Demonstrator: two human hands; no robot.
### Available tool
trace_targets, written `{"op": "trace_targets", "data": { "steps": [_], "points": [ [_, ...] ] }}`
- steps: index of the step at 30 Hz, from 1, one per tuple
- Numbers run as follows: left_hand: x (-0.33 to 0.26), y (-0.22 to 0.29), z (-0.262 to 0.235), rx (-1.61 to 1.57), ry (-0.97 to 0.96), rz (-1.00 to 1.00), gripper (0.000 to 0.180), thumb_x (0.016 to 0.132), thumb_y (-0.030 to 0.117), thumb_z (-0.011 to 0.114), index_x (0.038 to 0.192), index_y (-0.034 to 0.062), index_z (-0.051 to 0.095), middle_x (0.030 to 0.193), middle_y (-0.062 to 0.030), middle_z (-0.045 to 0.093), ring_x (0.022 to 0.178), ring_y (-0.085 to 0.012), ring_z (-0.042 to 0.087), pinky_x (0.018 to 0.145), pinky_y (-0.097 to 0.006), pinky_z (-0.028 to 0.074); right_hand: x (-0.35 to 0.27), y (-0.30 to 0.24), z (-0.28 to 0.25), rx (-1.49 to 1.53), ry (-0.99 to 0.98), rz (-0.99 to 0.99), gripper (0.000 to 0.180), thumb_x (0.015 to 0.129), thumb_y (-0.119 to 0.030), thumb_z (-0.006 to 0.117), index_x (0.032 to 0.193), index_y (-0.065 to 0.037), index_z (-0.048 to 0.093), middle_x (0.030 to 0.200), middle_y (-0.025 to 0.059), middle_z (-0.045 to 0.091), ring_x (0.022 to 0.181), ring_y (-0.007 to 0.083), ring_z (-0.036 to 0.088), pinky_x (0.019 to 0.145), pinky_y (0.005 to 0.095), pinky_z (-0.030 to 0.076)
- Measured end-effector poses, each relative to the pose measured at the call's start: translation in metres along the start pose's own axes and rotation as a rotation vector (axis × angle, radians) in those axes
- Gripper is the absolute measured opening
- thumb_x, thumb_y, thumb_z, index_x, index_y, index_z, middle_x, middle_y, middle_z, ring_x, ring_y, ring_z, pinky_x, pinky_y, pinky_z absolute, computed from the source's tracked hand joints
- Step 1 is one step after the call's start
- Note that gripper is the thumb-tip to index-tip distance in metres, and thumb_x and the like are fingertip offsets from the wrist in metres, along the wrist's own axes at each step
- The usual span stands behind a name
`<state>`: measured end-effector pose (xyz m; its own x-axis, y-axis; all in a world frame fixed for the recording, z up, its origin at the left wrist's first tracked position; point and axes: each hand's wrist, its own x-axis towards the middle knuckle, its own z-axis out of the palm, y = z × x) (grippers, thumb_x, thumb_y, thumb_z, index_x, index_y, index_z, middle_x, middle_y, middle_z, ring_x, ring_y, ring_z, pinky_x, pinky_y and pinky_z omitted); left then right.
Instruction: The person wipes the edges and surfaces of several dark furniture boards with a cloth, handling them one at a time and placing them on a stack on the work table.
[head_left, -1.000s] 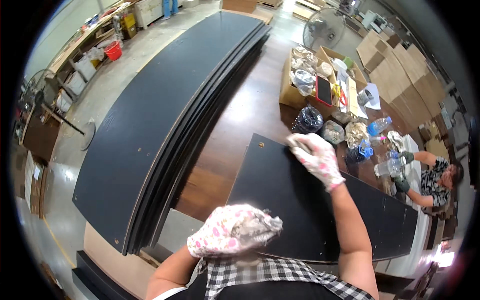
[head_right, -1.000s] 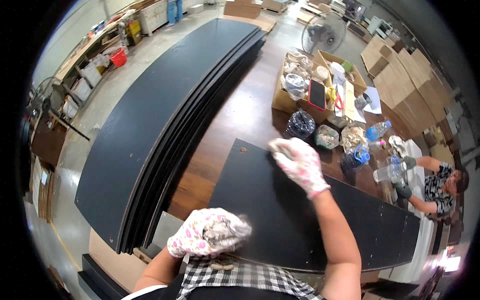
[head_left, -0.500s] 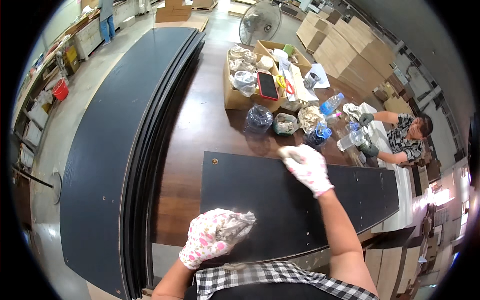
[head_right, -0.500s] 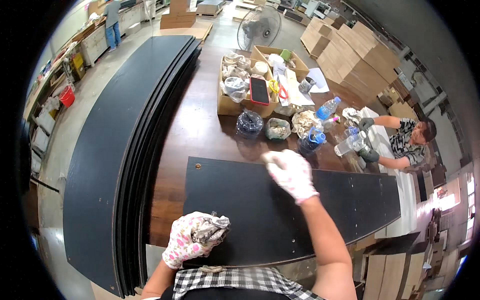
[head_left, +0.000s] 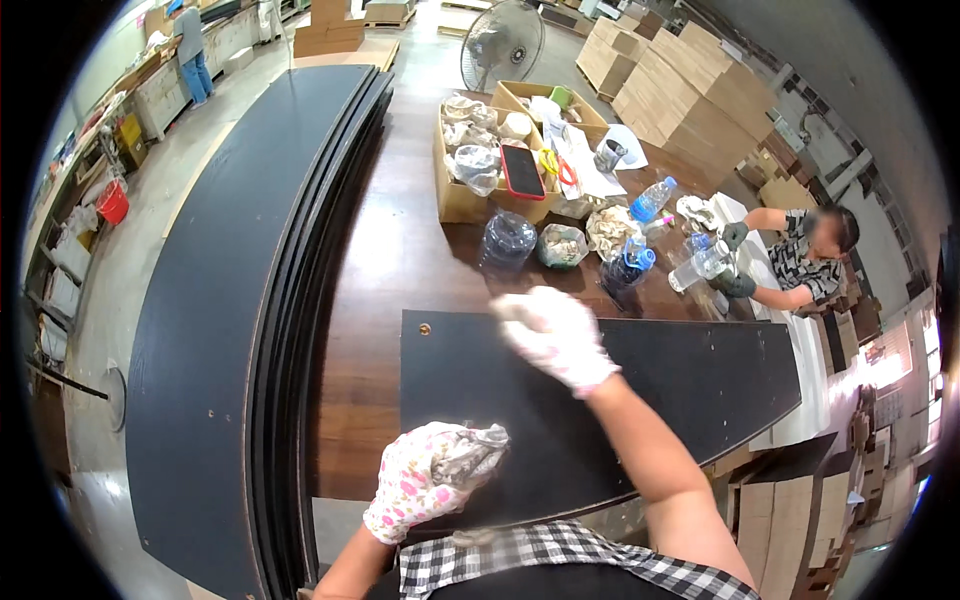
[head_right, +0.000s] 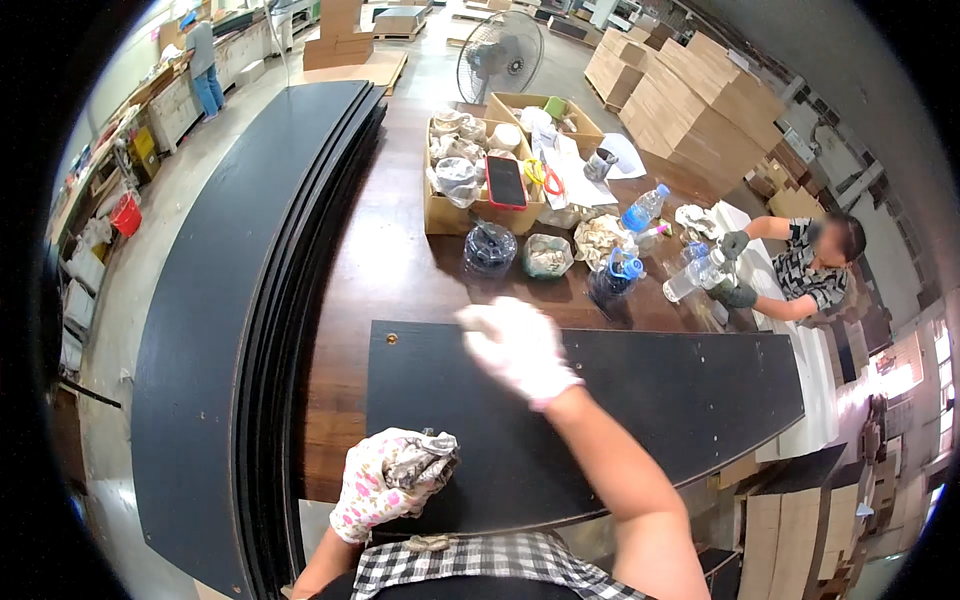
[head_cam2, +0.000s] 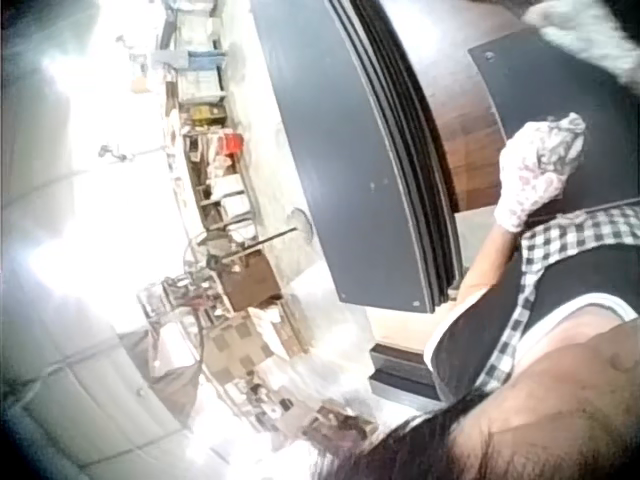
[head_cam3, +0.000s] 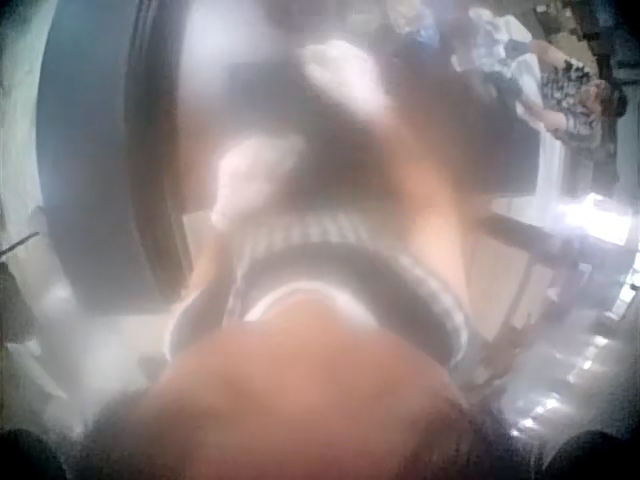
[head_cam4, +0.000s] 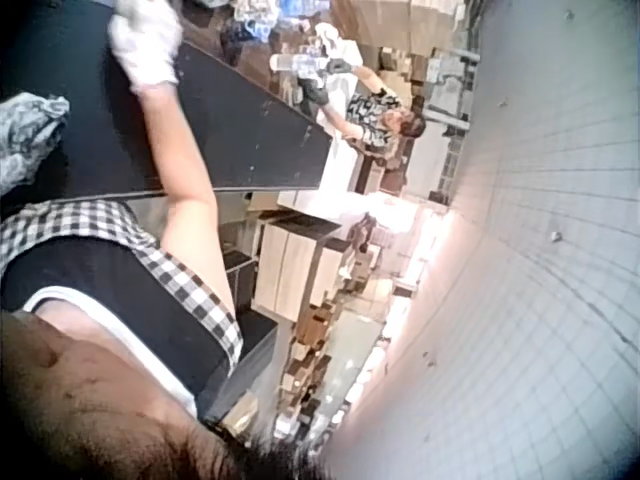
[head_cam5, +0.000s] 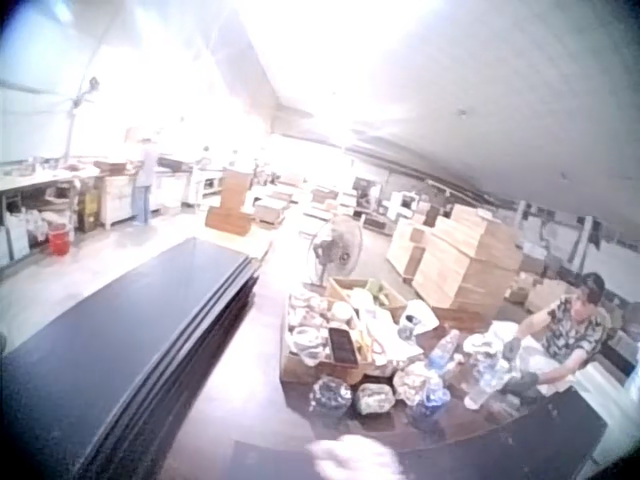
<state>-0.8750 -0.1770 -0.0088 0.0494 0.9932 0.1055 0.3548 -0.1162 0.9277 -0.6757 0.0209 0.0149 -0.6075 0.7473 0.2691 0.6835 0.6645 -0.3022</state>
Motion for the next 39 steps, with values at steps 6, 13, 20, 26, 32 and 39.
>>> {"op": "trace_targets", "data": {
  "steps": [6,13,20,26,32,39],
  "points": [
    [0.004,-0.002,0.002,-0.221,-0.029,0.032,0.043,0.074,0.022,0.084,0.11,0.0023,0.076,0.099,-0.0066,0.075,0.085,-0.0147,0.071,0.08,-0.03,0.057,0.055,-0.071,0.044,0.047,-0.032,-0.213,0.016,0.089,-0.028,0.064,0.102,-0.018,0.067,0.084,0.0079,0.06,0.081,0.0298,0.064,0.066,0.044,0.051],
    [0.003,0.004,0.003,-0.144,-0.022,-0.065,0.04,0.074,0.022,0.085,0.109,0.0056,0.075,0.101,-0.007,0.075,0.089,-0.017,0.072,0.082,-0.031,0.057,-0.031,0.074,-0.078,-0.441,-0.41,0.51,0.026,0.089,-0.034,0.06,0.102,-0.022,0.078,0.106,0.0076,0.075,0.101,0.0253,0.07,0.082,0.0426,0.056],
    [0.006,0.015,-0.001,-0.247,-0.015,-0.122,0.037,0.075,0.02,0.085,0.11,0.0096,0.077,0.098,-0.007,0.077,0.084,-0.019,0.074,0.078,-0.031,0.058,-0.021,0.03,-0.019,-0.159,-0.108,0.239,0.025,0.089,-0.033,0.059,0.108,-0.023,0.073,0.097,0.0096,0.069,0.098,0.0318,0.066,0.086,0.0453,0.053],
    [0.008,0.01,0.001,-0.274,-0.039,-0.076,0.037,0.077,0.014,0.083,0.113,0.0057,0.075,0.097,-0.0064,0.076,0.08,-0.0137,0.072,0.073,-0.03,0.058,-0.083,0.154,-0.11,-0.397,-0.092,0.736,0.032,0.092,-0.042,0.055,0.096,-0.021,0.08,0.092,0.0108,0.075,0.089,0.0327,0.072,0.083,0.0446,0.056],
    [0.012,0.026,-0.009,-0.296,-0.113,-0.23,0.046,0.081,0.037,0.078,0.108,-0.0013,0.074,0.107,-0.0121,0.074,0.099,-0.0215,0.07,0.09,-0.035,0.054,-0.062,0.092,-0.064,-0.048,-0.079,0.306,0.025,0.089,-0.039,0.062,0.106,-0.028,0.076,0.1,0.0102,0.072,0.098,0.0314,0.067,0.088,0.044,0.054],
    [0.034,0.05,0.009,-0.097,-0.176,-0.294,0.043,0.078,0.014,0.078,0.116,-0.0039,0.071,0.106,-0.0093,0.073,0.095,-0.017,0.069,0.089,-0.03,0.054,-0.145,0.242,-0.16,-0.43,-0.148,0.602,0.035,0.095,-0.037,0.052,0.09,-0.015,0.078,0.093,0.0128,0.075,0.092,0.0327,0.071,0.08,0.0473,0.056]
  ]
}}
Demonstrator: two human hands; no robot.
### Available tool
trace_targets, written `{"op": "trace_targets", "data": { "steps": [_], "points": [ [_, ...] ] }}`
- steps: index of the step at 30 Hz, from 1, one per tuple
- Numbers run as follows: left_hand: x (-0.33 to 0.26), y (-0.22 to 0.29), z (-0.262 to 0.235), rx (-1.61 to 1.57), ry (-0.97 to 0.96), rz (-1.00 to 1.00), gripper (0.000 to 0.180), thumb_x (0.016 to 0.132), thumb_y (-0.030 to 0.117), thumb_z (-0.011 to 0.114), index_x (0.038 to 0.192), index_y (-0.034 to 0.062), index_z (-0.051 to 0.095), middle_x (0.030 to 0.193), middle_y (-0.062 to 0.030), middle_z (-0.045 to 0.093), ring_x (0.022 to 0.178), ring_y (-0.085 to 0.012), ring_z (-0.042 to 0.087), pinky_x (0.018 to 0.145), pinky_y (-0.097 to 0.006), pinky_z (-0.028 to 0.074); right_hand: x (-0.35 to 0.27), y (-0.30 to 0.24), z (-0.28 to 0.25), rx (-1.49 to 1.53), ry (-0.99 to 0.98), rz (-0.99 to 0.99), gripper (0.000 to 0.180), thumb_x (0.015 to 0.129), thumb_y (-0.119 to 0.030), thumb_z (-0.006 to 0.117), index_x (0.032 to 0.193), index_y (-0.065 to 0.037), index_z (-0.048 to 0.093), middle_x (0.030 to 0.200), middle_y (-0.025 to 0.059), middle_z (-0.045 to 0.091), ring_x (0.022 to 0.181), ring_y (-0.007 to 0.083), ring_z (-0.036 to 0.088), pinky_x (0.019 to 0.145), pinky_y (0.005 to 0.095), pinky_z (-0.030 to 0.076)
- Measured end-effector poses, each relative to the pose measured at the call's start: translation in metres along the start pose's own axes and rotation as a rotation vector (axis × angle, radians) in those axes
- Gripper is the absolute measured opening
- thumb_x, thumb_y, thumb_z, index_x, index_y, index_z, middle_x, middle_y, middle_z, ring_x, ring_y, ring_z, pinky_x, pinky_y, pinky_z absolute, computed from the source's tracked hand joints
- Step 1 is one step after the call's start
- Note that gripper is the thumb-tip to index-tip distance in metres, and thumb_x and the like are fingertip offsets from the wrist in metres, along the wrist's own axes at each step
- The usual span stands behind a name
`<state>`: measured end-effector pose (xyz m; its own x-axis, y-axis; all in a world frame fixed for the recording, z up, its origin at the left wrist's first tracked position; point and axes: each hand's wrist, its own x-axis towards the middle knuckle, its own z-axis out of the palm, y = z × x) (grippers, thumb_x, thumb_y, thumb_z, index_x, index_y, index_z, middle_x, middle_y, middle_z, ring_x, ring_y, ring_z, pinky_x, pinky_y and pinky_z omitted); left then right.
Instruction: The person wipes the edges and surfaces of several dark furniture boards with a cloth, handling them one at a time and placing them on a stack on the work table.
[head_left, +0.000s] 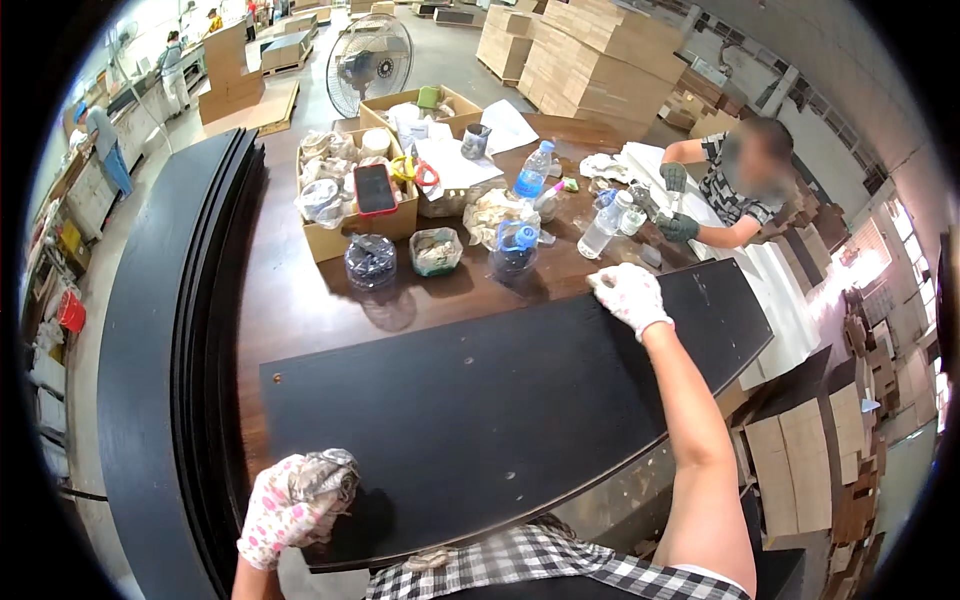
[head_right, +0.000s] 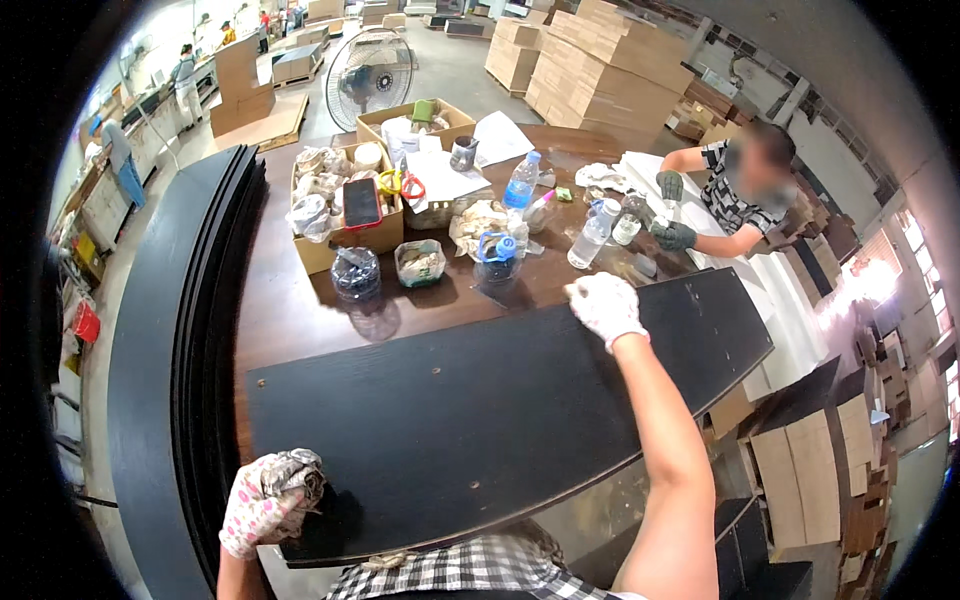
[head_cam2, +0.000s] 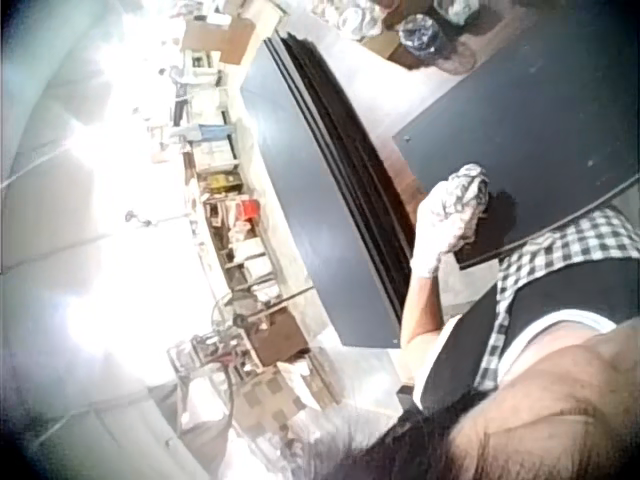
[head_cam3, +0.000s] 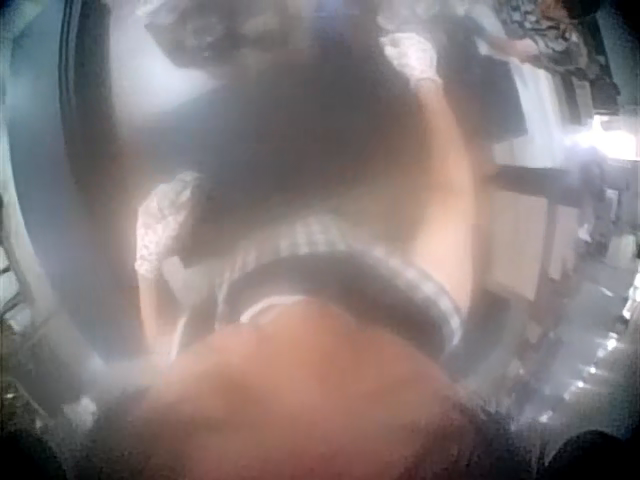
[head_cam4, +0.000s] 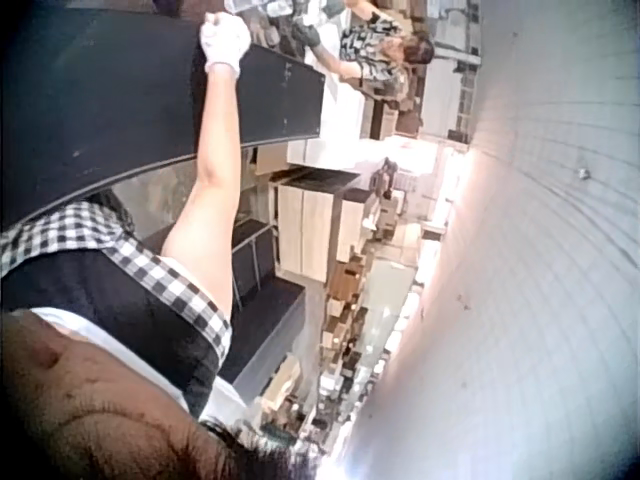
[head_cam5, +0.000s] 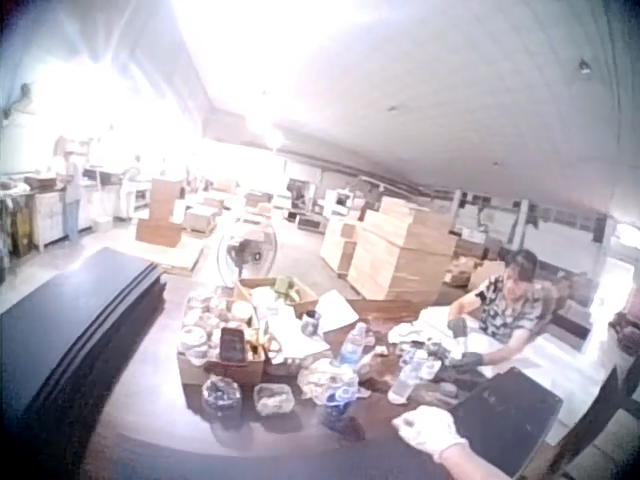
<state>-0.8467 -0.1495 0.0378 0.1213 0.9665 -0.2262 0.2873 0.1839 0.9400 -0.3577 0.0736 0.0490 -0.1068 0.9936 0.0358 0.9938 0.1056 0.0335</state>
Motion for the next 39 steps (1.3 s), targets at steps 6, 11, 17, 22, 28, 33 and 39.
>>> {"op": "trace_targets", "data": {
  "steps": [6,11,17,22,28,33,39],
  "points": [
    [0.07,0.062,0.109,0.288,-0.131,0.284,0.037,0.087,0.026,0.079,0.119,0.0086,0.072,0.098,-0.0052,0.075,0.088,-0.016,0.071,0.08,-0.027,0.055,0.007,-0.02,0.049,0.275,0.161,-0.384,0.026,0.088,-0.038,0.062,0.107,-0.025,0.074,0.094,0.0114,0.067,0.093,0.0329,0.066,0.081,0.0458,0.054],
    [0.128,0.135,0.251,0.287,-0.438,0.051,0.032,0.097,0.018,0.064,0.128,0.0092,0.069,0.112,-0.0075,0.075,0.095,-0.0167,0.071,0.081,-0.028,0.055,0.013,0.203,0.025,-0.02,0.093,-0.189,0.024,0.087,-0.033,0.06,0.096,-0.021,0.079,0.089,0.013,0.074,0.09,0.0299,0.071,0.08,0.0444,0.057],
    [0.221,0.113,0.389,0.454,-0.477,0.69,0.054,0.077,0.032,0.079,0.128,0.0171,0.068,0.117,-0.0129,0.068,0.106,-0.0331,0.066,0.093,-0.04,0.052,0.023,0.185,0.043,0.39,0.222,-0.561,0.026,0.092,-0.038,0.061,0.108,-0.021,0.073,0.092,0.0121,0.067,0.091,0.0329,0.066,0.081,0.0464,0.053],
    [0.228,0.119,0.414,0.485,-0.439,0.756,0.061,0.071,0.034,0.077,0.129,0.0176,0.068,0.124,-0.0111,0.067,0.113,-0.0333,0.063,0.097,-0.043,0.049,0.023,0.268,0.031,0.232,0.122,-0.32,0.025,0.088,-0.035,0.061,0.106,-0.025,0.076,0.088,0.0104,0.064,0.091,0.0322,0.065,0.08,0.0453,0.053],
    [0.24,0.131,0.423,0.428,-0.5,0.757,0.06,0.072,0.037,0.076,0.128,0.0156,0.069,0.12,-0.0109,0.069,0.108,-0.0333,0.066,0.096,-0.043,0.051,0.036,0.365,0.015,0.122,0.113,-0.061,0.03,0.095,-0.036,0.052,0.096,-0.02,0.078,0.09,0.0143,0.073,0.088,0.0329,0.071,0.08,0.0455,0.056],
    [0.238,0.122,0.411,0.348,-0.507,0.743,0.055,0.075,0.038,0.076,0.124,0.0142,0.071,0.12,-0.0116,0.07,0.111,-0.0323,0.066,0.098,-0.042,0.05,0.02,0.241,0.037,0.397,0.12,-0.453,0.023,0.089,-0.032,0.066,0.107,-0.019,0.072,0.091,0.0101,0.065,0.092,0.0327,0.064,0.083,0.046,0.051],
    [0.235,0.146,0.43,0.319,-0.456,0.788,0.04,0.083,0.028,0.081,0.119,0.0119,0.072,0.092,-0.0065,0.075,0.083,-0.022,0.071,0.079,-0.034,0.057,0.032,0.421,0.022,-0.058,-0.042,0.231,0.029,0.089,-0.034,0.053,0.092,-0.021,0.079,0.094,0.0102,0.075,0.089,0.0331,0.072,0.081,0.046,0.057]
  ]
}}
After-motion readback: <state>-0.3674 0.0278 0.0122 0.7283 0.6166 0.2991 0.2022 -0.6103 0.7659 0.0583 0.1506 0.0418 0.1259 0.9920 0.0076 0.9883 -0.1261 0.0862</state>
